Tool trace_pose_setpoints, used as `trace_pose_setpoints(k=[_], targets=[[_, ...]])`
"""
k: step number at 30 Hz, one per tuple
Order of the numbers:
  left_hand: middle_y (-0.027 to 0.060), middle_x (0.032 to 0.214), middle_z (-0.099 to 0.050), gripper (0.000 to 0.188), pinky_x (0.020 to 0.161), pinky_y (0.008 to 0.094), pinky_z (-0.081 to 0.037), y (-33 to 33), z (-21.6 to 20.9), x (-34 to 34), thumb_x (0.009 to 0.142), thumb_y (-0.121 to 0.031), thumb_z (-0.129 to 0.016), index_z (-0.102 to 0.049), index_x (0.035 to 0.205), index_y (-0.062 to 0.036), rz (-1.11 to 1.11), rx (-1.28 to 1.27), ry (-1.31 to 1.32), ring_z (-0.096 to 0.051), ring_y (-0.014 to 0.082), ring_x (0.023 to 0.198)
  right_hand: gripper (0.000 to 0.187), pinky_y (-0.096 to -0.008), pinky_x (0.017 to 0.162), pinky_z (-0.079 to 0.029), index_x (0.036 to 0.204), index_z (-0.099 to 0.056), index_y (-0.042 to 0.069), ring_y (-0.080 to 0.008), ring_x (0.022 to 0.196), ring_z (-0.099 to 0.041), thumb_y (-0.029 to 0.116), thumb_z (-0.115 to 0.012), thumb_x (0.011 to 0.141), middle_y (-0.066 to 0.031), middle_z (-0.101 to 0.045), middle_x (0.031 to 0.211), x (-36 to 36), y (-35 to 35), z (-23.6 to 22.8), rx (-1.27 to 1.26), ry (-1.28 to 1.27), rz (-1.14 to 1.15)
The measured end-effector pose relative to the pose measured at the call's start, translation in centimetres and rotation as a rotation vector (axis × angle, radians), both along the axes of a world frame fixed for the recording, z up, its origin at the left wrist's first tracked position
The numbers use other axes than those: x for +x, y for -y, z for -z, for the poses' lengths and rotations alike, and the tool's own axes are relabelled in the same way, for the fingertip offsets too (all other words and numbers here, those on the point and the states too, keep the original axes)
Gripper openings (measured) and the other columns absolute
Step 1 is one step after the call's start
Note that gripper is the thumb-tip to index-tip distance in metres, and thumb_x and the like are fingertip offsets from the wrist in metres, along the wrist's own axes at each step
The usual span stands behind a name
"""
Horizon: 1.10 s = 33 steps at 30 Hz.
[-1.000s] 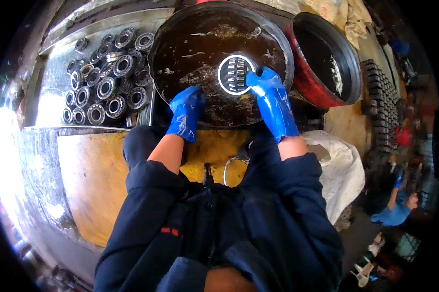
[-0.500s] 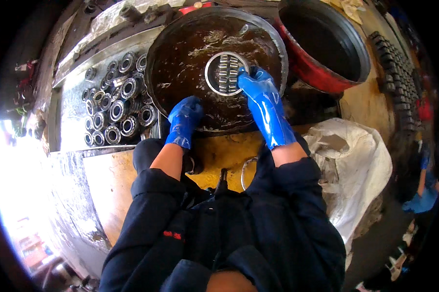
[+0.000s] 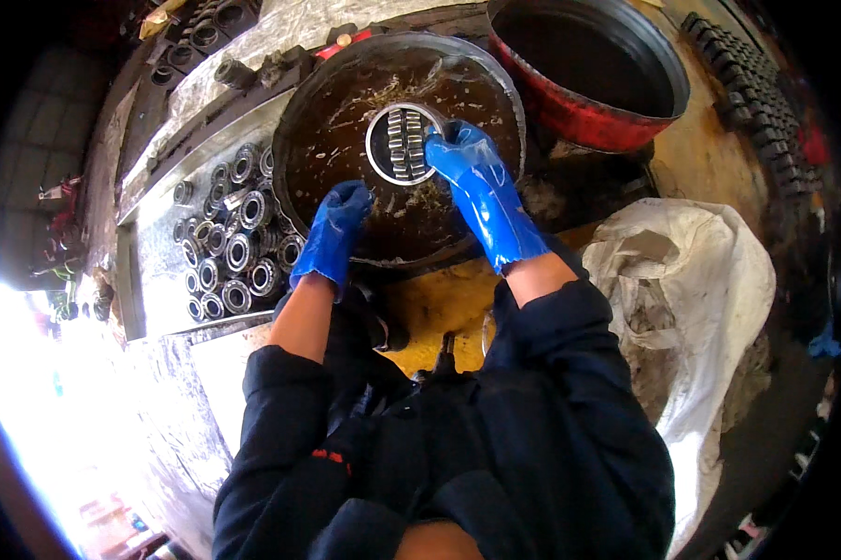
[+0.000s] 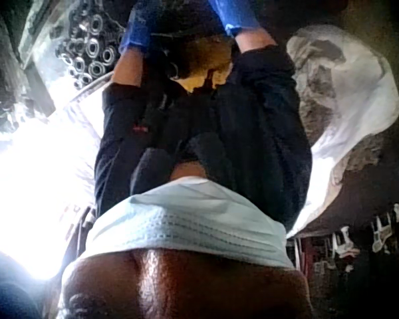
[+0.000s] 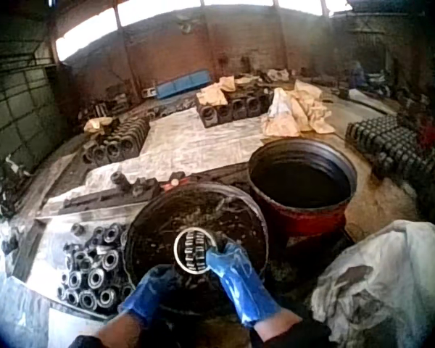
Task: The person repeatedly dips metal bearing-like parts into a dark liquid in a bucket, rubs them with gloved hands, and places them into a metal tray. The process is repeated for multiple parts throughout the clip.
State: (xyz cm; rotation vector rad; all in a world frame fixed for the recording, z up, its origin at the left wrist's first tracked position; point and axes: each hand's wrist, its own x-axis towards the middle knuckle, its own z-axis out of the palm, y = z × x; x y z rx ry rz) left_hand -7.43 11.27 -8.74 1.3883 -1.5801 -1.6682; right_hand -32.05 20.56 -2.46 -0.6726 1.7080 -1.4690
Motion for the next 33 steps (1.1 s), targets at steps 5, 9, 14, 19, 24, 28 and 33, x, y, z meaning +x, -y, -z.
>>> trace_pose_setpoints(k=[5,9,14,19,24,28,33], targets=[[0.0062,0.107,-0.075,0.029,0.079,0.0385,-0.059,3.0,-1.7,-1.6,0.104,-0.033,-0.059,-0.067,0.124,-0.0135,-0.111,0.395,-0.292,-0.071,0.0241,0.091,0.04,-0.038,0.09,-0.057,0.117,-0.074,0.003,-0.026,0.097,-0.075,0.022,-0.074,0.082,-0.018,-0.077,0.107,0.4,0.8,0.9,-0.017,0.028,-0.037],[0.0081,0.126,-0.07,0.045,0.093,0.0505,-0.056,2.2,-2.3,-2.1,0.104,-0.052,-0.049,-0.064,0.129,-0.017,-0.173,0.633,-0.334,-0.067,0.032,0.109,0.039,-0.0375,0.088,-0.056,0.117,-0.074,0.001,-0.0241,0.094,-0.074,0.025,-0.071,0.085,-0.0173,-0.077,0.103,1.4,-0.5,-1.7,-0.006,0.04,-0.128],[0.017,0.128,-0.067,0.064,0.097,0.0559,-0.055,3.8,-2.1,-1.8,0.101,-0.062,-0.05,-0.062,0.132,-0.0075,-0.267,0.86,-0.547,-0.066,0.0361,0.114,0.037,-0.0349,0.084,-0.055,0.116,-0.074,-0.001,-0.0204,0.09,-0.071,0.024,-0.068,0.089,-0.0145,-0.077,0.099,4.2,-2.1,-5.4,0.069,-0.013,-0.132],[0.0163,0.127,-0.071,0.064,0.102,0.0563,-0.051,2.0,-6.6,-4.9,0.106,-0.057,-0.034,-0.063,0.135,-0.0075,-0.194,0.868,-0.626,-0.067,0.0365,0.112,0.037,-0.0284,0.086,-0.05,0.123,-0.069,-0.003,-0.0134,0.093,-0.064,0.021,-0.066,0.095,-0.0076,-0.073,0.106,3.7,-1.3,-3.1,-0.026,0.165,-0.286],[0.016,0.118,-0.073,0.06,0.098,0.0562,-0.054,1.7,-7.0,-3.4,0.107,-0.053,-0.034,-0.068,0.128,-0.0086,-0.202,0.999,-0.738,-0.07,0.0359,0.104,0.04,-0.0295,0.092,-0.051,0.126,-0.068,-0.004,-0.016,0.098,-0.067,0.022,-0.068,0.094,-0.0099,-0.074,0.109,5.4,-0.3,-5.0,0.125,0.059,-0.343],[0.017,0.115,-0.074,0.06,0.096,0.0568,-0.056,1.7,-6.7,-3.6,0.107,-0.052,-0.033,-0.069,0.127,-0.0078,-0.2,0.94,-0.808,-0.071,0.0373,0.101,0.04,-0.0314,0.082,-0.055,0.13,-0.069,0.008,-0.0159,0.097,-0.069,0.034,-0.067,0.1,-0.0078,-0.074,0.114,4.0,0.2,-4.1,0.114,0.296,-0.295],[0.0166,0.118,-0.074,0.054,0.096,0.0562,-0.055,3.0,-4.1,-2.7,0.106,-0.05,-0.04,-0.071,0.123,-0.0095,-0.199,0.961,-0.878,-0.07,0.0359,0.103,0.045,-0.0368,0.091,-0.056,0.139,-0.064,0.009,-0.0197,0.11,-0.068,0.038,-0.058,0.105,-0.0096,-0.071,0.127,3.7,1.4,-2.8,0.016,0.534,-0.265]])
